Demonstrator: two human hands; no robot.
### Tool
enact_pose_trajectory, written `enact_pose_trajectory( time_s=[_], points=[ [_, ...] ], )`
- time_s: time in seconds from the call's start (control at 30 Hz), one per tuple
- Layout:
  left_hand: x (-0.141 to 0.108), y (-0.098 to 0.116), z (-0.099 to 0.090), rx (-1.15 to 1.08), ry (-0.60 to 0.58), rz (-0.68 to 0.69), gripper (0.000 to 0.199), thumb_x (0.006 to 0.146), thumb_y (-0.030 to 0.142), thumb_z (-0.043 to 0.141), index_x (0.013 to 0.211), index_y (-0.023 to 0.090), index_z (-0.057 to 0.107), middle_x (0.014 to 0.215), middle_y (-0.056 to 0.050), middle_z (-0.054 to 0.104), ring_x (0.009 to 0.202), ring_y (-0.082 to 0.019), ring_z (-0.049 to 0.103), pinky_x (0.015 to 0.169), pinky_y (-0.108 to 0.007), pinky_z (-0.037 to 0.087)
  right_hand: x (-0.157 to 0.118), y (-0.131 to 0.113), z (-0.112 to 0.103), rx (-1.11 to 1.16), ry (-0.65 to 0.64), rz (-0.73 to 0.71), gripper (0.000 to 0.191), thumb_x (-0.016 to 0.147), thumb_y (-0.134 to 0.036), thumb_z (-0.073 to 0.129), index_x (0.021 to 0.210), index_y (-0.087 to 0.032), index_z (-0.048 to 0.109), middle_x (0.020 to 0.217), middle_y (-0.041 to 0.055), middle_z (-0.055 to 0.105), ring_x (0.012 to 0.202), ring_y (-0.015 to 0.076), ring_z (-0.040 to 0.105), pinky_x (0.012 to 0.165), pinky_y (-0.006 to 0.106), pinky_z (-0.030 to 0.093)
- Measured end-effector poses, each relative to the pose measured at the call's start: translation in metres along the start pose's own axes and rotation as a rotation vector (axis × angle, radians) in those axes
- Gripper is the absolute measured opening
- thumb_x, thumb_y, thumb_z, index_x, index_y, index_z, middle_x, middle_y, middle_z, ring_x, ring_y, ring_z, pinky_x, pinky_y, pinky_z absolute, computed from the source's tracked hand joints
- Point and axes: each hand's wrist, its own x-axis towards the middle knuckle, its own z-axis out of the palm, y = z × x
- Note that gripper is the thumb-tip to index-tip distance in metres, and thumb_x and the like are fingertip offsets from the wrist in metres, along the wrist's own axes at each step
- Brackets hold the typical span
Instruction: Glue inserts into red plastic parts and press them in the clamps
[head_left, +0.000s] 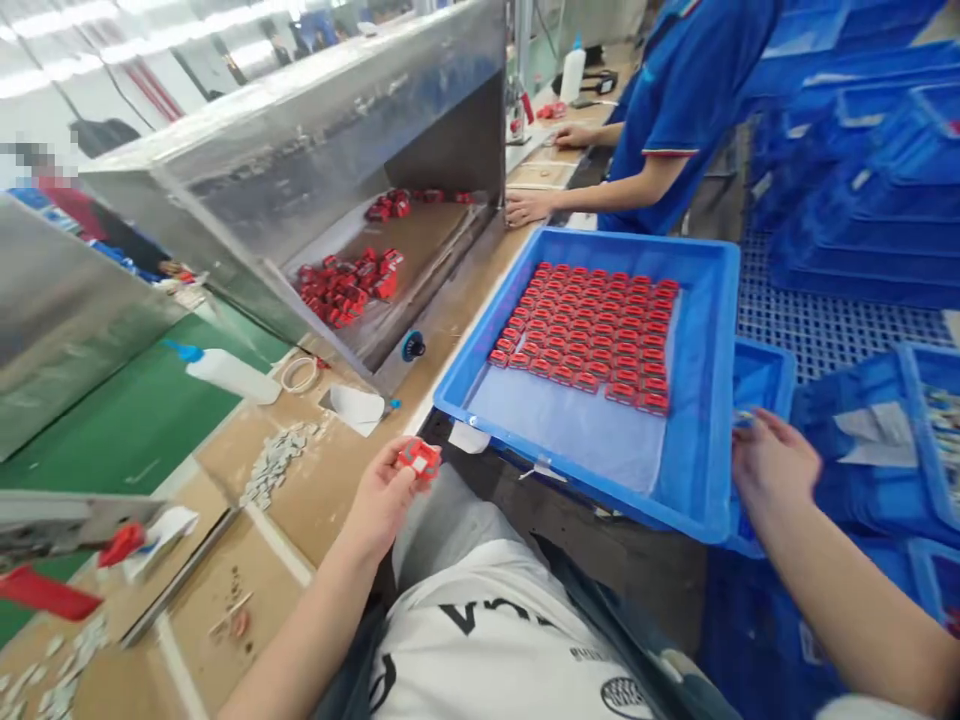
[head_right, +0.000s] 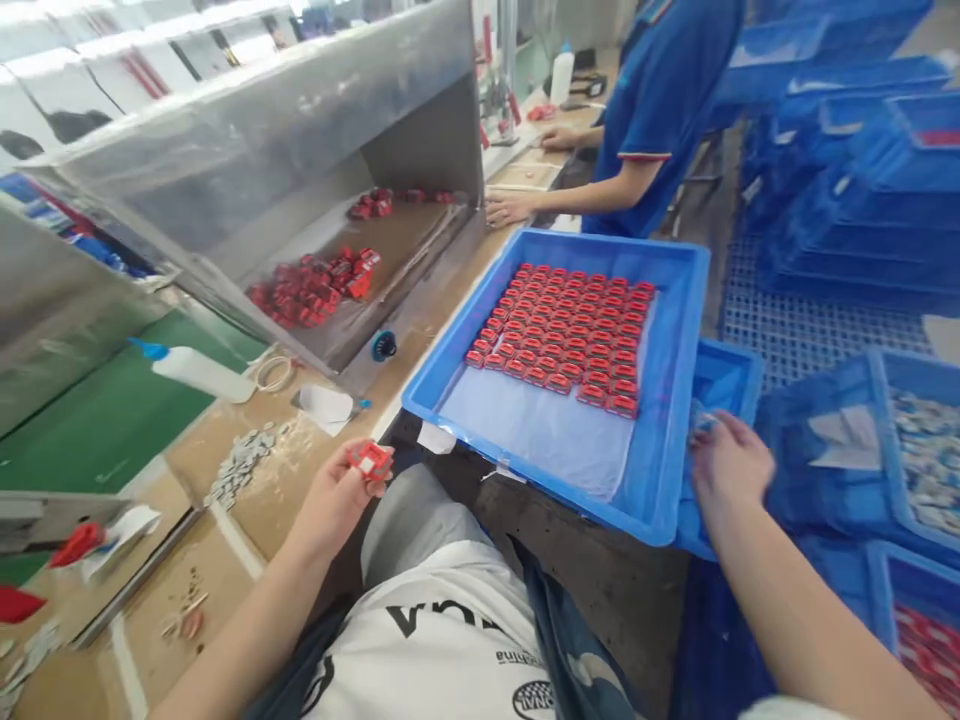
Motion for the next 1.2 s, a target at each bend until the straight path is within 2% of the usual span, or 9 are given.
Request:
enact_pose_trajectory(
  time_s=[0.07,0.17,0.3,0.4,0.5,0.8,0.93,1.1,1.2],
  points=[
    [0.001,0.001,0.002,-0.005,-0.098,0.024,0.066,0.062,0.051,0.104,0.111,0.019,0.073,0.106,-0.012,0.083,0.081,-0.021,0.078,0.063,-0.025,0.057,-0.014,-0.025,0.003,0.094,-0.054,-0.106,0.018,0.093,-0.003,0.063,0.093,-0.016,0.076,0.071,-0.0028,0.061,0.057,0.0098,0.059,0.058,0.023,0.051],
    [0.0,0.001,0.007,-0.003,-0.17,0.046,0.063,0.068,0.049,0.102,0.114,0.019,0.072,0.107,-0.013,0.083,0.084,-0.021,0.078,0.066,-0.025,0.058,-0.076,-0.061,0.006,0.331,-0.284,-0.304,0.016,0.091,-0.011,0.068,0.099,-0.018,0.08,0.096,0.0056,0.075,0.067,0.0094,0.068,0.069,0.025,0.057],
    [0.001,0.002,0.014,-0.008,-0.199,0.078,0.059,0.071,0.048,0.1,0.114,0.019,0.072,0.104,-0.011,0.083,0.083,-0.019,0.077,0.066,-0.024,0.058,-0.197,-0.055,0.037,0.348,-0.974,0.095,0.023,0.089,-0.039,0.084,0.107,-0.026,0.08,0.114,0.008,0.081,0.072,0.0118,0.068,0.064,0.025,0.059],
    [-0.004,0.006,0.012,-0.017,-0.197,0.116,0.06,0.072,0.048,0.1,0.115,0.018,0.072,0.102,-0.011,0.082,0.081,-0.019,0.076,0.066,-0.024,0.058,-0.263,-0.03,0.061,0.322,-1.201,0.342,0.032,0.088,-0.052,0.084,0.108,-0.028,0.078,0.116,0.0055,0.082,0.068,0.0114,0.067,0.056,0.023,0.059],
    [-0.012,0.011,0.0,-0.033,-0.156,0.151,0.059,0.073,0.045,0.1,0.115,0.017,0.071,0.099,-0.01,0.082,0.078,-0.018,0.075,0.066,-0.025,0.058,-0.299,-0.018,0.074,0.334,-1.357,0.44,0.032,0.089,-0.052,0.085,0.11,-0.028,0.078,0.123,0.0045,0.081,0.084,0.0143,0.075,0.071,0.026,0.067],
    [-0.031,0.022,-0.036,-0.084,0.021,0.239,0.061,0.072,0.05,0.099,0.118,0.019,0.072,0.1,-0.008,0.078,0.084,-0.018,0.073,0.067,-0.026,0.058,-0.34,-0.015,0.102,0.326,-1.58,0.585,0.034,0.083,-0.041,0.091,0.114,-0.029,0.082,0.119,0.0037,0.082,0.1,0.0169,0.078,0.087,0.03,0.065],
    [-0.037,0.025,-0.046,-0.075,0.068,0.272,0.061,0.073,0.051,0.098,0.12,0.02,0.073,0.102,-0.008,0.078,0.082,-0.018,0.071,0.068,-0.027,0.058,-0.34,-0.013,0.106,0.315,-1.661,0.371,0.035,0.089,-0.045,0.086,0.121,-0.031,0.08,0.123,0.0057,0.081,0.098,0.0179,0.076,0.084,0.031,0.063],
    [-0.04,0.03,-0.053,-0.05,0.094,0.316,0.061,0.073,0.053,0.098,0.121,0.021,0.076,0.105,-0.01,0.079,0.084,-0.018,0.071,0.071,-0.028,0.057,-0.335,-0.02,0.109,0.309,-1.751,-0.098,0.024,0.093,-0.042,0.082,0.115,-0.033,0.084,0.128,0.0063,0.078,0.122,0.0225,0.071,0.107,0.041,0.057],
    [-0.041,0.033,-0.054,-0.026,0.116,0.333,0.061,0.074,0.053,0.097,0.122,0.022,0.076,0.109,-0.01,0.079,0.089,-0.02,0.072,0.074,-0.029,0.058,-0.335,-0.021,0.109,0.306,-1.726,-0.12,0.029,0.088,-0.04,0.088,0.115,-0.033,0.084,0.122,0.0064,0.079,0.115,0.0227,0.073,0.103,0.041,0.06]
  ],
)
